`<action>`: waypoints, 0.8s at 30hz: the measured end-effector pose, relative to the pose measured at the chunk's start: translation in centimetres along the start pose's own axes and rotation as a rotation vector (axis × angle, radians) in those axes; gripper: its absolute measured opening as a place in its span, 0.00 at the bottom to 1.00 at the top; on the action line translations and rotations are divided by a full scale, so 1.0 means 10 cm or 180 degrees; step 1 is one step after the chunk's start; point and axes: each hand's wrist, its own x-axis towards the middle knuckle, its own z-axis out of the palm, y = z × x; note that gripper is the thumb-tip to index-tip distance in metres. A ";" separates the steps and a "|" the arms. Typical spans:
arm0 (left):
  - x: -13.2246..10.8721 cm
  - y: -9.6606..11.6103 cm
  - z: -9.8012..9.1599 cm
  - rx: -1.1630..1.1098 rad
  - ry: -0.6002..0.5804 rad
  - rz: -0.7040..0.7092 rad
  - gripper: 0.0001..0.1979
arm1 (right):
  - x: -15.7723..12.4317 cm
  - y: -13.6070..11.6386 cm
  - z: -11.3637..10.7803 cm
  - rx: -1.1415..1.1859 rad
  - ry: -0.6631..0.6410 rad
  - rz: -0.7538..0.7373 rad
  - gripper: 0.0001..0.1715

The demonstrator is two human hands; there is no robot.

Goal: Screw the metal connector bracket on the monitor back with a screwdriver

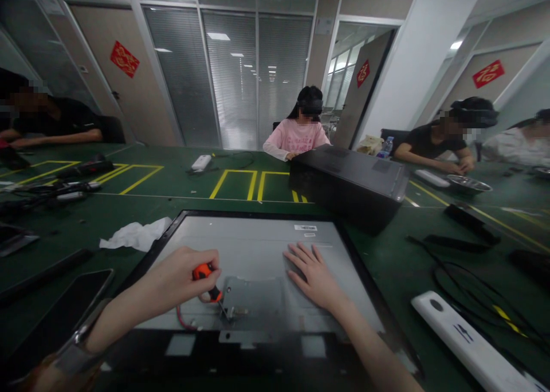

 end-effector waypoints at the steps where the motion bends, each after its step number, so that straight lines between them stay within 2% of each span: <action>1: 0.01 0.00 0.01 -0.0004 0.0003 0.0013 0.12 | 0.00 0.00 0.01 0.0015 0.0014 -0.0013 0.28; 16: 0.03 0.01 0.07 0.0173 -0.0087 0.0009 0.12 | 0.00 -0.02 -0.03 -0.0067 0.0025 -0.0014 0.28; 24: -0.05 0.07 -0.01 0.0096 -0.0408 0.0115 0.03 | -0.01 0.02 0.02 -0.0032 0.0086 -0.0065 0.28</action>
